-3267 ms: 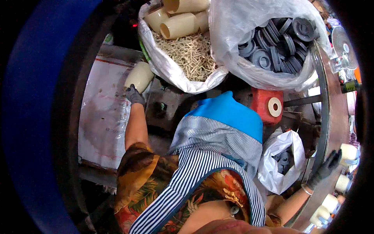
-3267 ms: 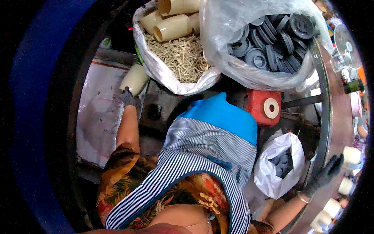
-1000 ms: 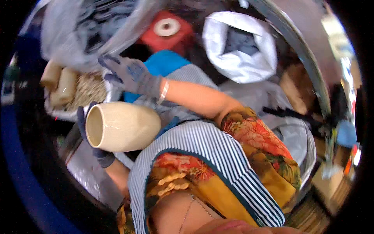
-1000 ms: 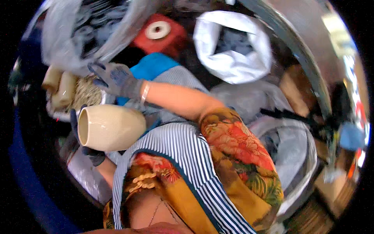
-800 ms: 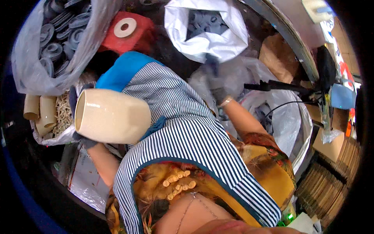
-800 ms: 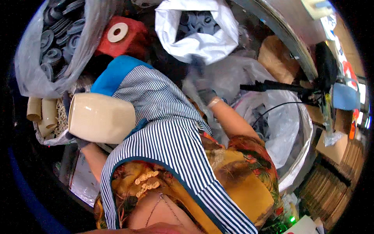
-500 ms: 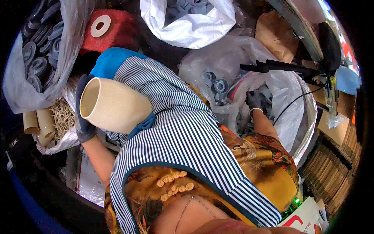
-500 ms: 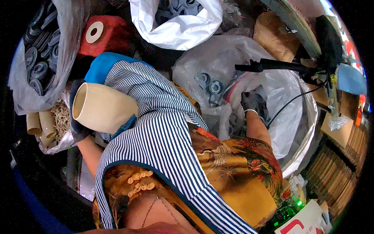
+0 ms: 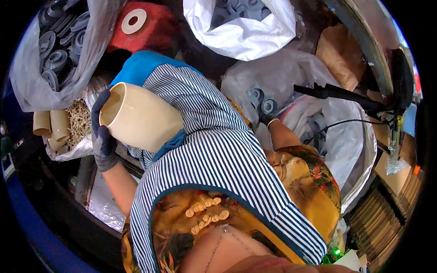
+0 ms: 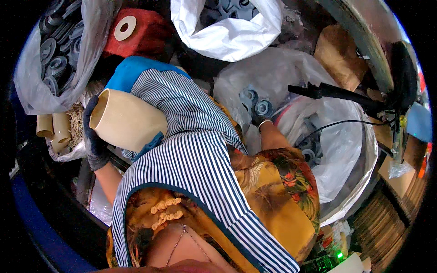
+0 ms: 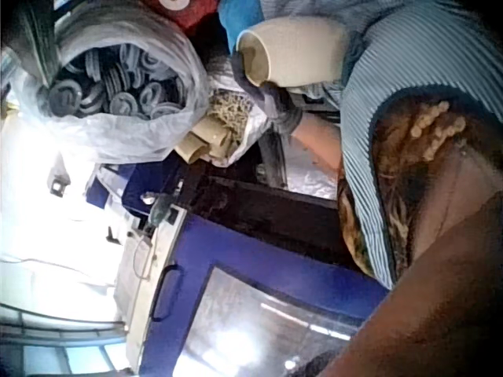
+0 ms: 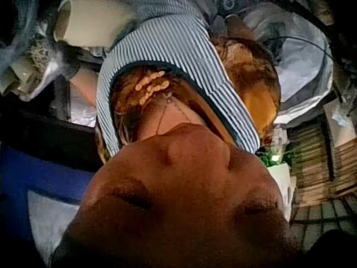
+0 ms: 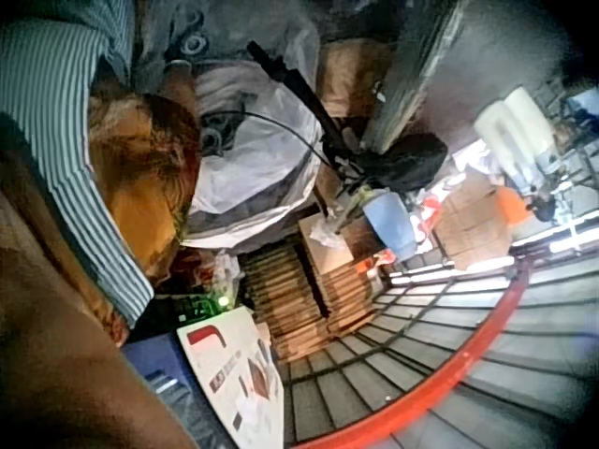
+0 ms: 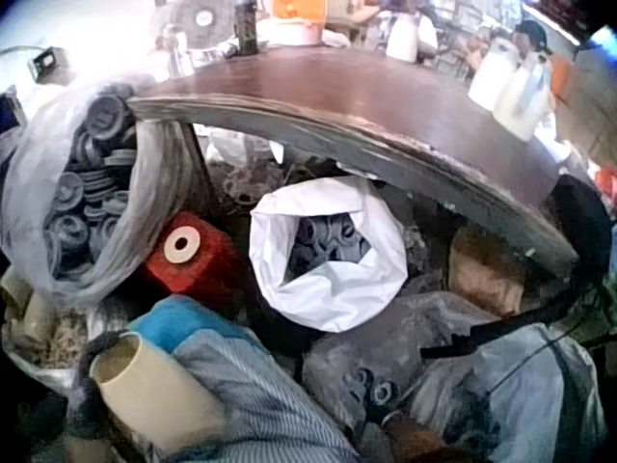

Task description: The person repeatedly picks up a beige plastic container and a grey lid, aligns them, and presses the lid onto the container to secure it. The person then places the assembled container into a white bag filled with packing material. This process is repeated multiple times with different containers.

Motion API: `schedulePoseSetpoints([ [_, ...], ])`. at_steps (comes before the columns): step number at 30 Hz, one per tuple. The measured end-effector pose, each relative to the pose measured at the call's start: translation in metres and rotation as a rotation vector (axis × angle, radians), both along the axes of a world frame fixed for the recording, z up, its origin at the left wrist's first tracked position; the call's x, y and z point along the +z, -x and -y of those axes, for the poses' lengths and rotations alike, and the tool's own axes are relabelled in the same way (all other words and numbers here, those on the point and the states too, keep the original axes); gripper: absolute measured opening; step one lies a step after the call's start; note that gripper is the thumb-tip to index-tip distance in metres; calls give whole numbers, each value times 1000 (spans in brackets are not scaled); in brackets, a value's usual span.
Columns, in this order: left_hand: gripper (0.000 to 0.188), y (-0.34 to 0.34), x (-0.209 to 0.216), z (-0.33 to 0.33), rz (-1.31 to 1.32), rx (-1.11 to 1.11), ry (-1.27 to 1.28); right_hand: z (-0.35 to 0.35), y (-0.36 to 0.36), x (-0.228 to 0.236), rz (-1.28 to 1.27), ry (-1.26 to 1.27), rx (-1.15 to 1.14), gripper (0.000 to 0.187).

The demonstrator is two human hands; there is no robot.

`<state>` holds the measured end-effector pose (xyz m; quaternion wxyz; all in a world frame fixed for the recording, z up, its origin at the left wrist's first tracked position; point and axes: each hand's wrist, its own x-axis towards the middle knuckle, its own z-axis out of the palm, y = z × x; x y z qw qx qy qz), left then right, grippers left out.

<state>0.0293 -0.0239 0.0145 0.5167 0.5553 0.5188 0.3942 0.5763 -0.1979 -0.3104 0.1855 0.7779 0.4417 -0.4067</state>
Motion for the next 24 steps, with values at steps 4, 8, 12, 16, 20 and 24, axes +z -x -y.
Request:
schedulePoseSetpoints([
  [4, 88, 8, -4, -10, 77, -128, -129, 1, -2, 6, 10, -39, -12, 55],
  [8, 59, 25, -22, -23, 330, 113, 129, 0, -7, 18, 13, -66, -20, 56],
  [12, 69, 38, -62, -20, 564, -6, 154, -4, -10, 29, 6, -104, 33, 57],
  [16, 76, 29, -90, -24, 640, 84, 185, -6, -20, 41, -11, -151, 91, 58],
  [20, 64, 15, -54, -31, 639, -155, 104, -32, -32, 80, -47, -158, 68, 59],
  [24, 64, 30, -60, -23, 859, -119, 103, -98, -20, 139, -173, -123, -112, 60],
])
